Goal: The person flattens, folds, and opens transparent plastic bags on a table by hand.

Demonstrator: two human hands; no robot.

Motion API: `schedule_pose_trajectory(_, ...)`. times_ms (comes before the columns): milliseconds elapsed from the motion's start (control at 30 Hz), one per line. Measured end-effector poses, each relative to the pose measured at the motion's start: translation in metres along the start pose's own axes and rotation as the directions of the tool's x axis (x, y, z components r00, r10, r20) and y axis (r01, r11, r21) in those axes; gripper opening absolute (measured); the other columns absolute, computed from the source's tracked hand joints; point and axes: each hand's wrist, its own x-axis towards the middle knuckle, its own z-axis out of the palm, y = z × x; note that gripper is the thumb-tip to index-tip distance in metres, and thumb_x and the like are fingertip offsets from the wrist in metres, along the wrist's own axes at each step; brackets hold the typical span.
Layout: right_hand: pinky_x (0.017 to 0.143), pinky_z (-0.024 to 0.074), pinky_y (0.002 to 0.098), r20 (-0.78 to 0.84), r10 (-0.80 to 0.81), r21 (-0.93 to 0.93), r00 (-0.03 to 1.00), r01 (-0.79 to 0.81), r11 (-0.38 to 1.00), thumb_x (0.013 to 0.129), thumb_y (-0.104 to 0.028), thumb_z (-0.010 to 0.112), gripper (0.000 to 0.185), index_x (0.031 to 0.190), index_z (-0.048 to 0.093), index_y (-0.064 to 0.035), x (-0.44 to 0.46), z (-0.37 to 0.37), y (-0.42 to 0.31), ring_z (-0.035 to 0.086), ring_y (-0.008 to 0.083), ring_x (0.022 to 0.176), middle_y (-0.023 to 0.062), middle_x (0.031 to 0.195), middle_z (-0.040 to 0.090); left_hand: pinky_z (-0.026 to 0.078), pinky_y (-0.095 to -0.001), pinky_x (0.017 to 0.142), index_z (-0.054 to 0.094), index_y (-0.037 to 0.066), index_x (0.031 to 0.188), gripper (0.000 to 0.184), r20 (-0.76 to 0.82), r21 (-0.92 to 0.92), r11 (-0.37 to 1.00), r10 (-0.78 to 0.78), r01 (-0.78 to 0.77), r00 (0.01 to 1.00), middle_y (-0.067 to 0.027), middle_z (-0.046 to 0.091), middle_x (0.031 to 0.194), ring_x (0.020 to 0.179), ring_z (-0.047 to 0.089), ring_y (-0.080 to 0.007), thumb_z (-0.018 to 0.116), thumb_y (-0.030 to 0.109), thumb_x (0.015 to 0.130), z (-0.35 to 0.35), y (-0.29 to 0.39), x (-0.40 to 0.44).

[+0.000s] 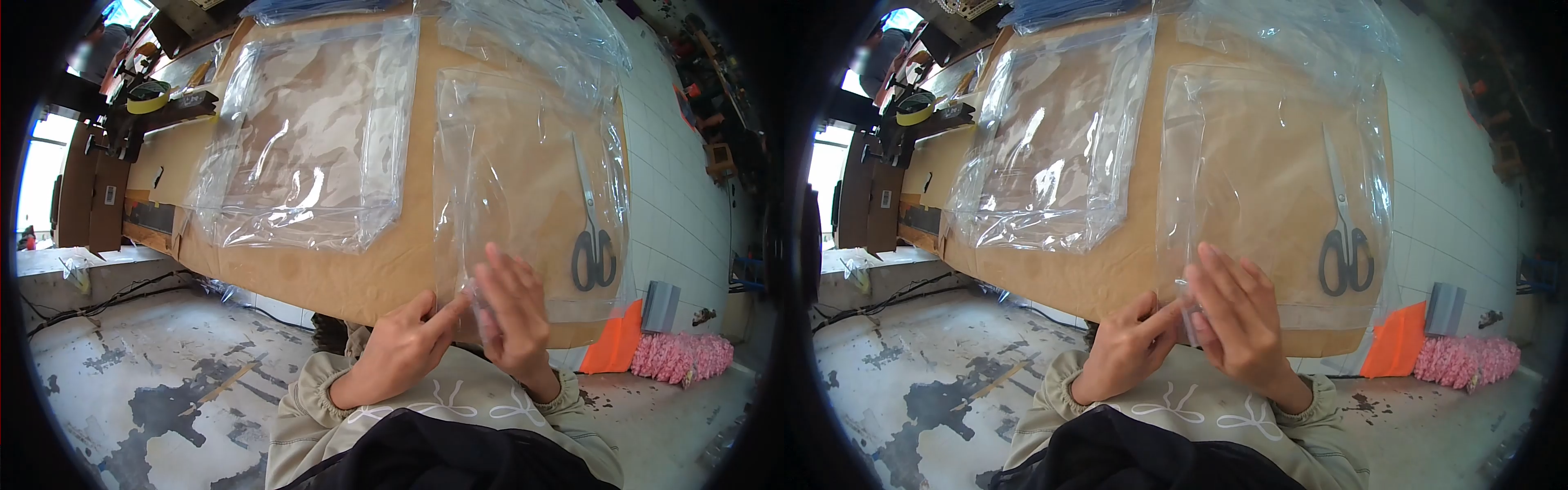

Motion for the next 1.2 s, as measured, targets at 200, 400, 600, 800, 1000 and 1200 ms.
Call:
schedule_pose_trajectory(200,0.108,0.0211,0.0581,0.271,0.014,-0.201,0.962,0.042,0.979,0.085,-0.028,0.059,0.052,0.133,0.05,-0.0089,0.0,0.01,-0.003,0.038,0.0267,0.133,0.0109,0.142,0.043,0.047,-0.0379,0.056,0.06,0.002,0.102,0.025,0.084,0.112,0.993,-0.047,0.038,0.995,-0.0114,0.052,0.083,0.067,0.058,-0.0278,0.063,0.005,0.078,-0.011,-0.005,0.002)
schedule_pose_trajectory(400,0.108,0.02,0.0587,0.32,0.06,-0.222,0.946,0.013,0.975,0.085,-0.03,0.059,0.054,0.133,0.049,-0.0066,0.004,0.007,-0.006,0.036,0.0265,0.135,0.0108,0.143,0.041,0.048,-0.039,0.06,0.052,-0.002,0.116,0.035,-0.032,-0.066,0.997,-0.029,0.027,0.999,-0.017,0.052,0.094,0.071,0.057,-0.0317,0.06,0.011,0.085,-0.012,-0.005,0.006)
schedule_pose_trajectory(600,0.094,0.0439,0.0401,-0.128,-0.158,-0.086,0.979,0.148,0.985,0.076,-0.018,0.072,0.044,0.116,0.059,-0.0039,-0.016,0.012,0.003,0.055,0.0217,0.11,0.0123,0.125,0.055,0.044,-0.0323,0.055,0.054,-0.002,0.107,0.025,0.053,-0.527,0.83,-0.185,0.185,0.981,-0.0125,0.057,0.08,0.059,0.054,-0.0229,0.059,0.011,0.087,0.012,-0.015,0.002)
schedule_pose_trajectory(800,0.076,0.0512,0.03,-0.23,-0.405,-0.229,0.885,0.355,0.906,0.073,-0.003,0.072,0.022,0.094,0.066,-0.002,-0.051,0.005,0.007,0.06,0.0207,0.086,0.0087,0.101,0.062,0.033,-0.0181,0.053,0.055,0.0,0.095,0.01,0.067,-0.623,0.736,-0.289,0.267,0.955,0.0041,0.052,0.072,0.061,0.043,-0.0016,0.051,0.009,0.092,0.009,0.003,0.017)
schedule_pose_trajectory(1000,0.075,0.0507,0.0319,-0.294,-0.223,-0.292,0.929,0.135,0.947,0.077,-0.005,0.064,0.014,0.091,0.068,-0.0017,-0.065,0.0,0.004,0.058,0.0204,0.085,0.0064,0.095,0.061,0.032,-0.0208,0.051,0.052,0.001,0.086,0.009,-0.004,-0.584,0.79,-0.235,0.188,0.972,0.0016,0.05,0.065,0.057,0.04,-0.0033,0.05,0.008,0.09,0.011,0.012,0.021)
schedule_pose_trajectory(1200,0.084,0.0445,0.0331,-0.294,-0.17,-0.426,0.941,0.03,0.904,0.079,-0.009,0.06,0.021,0.096,0.069,-0.0014,-0.067,-0.003,0.0,0.055,0.0195,0.09,0.0063,0.096,0.058,0.036,-0.0264,0.05,0.052,-0.001,0.085,0.008,-0.016,-0.543,0.818,-0.24,0.193,0.971,-0.0071,0.051,0.064,0.052,0.042,-0.0115,0.053,0.006,0.088,0.011,0.009,0.02)
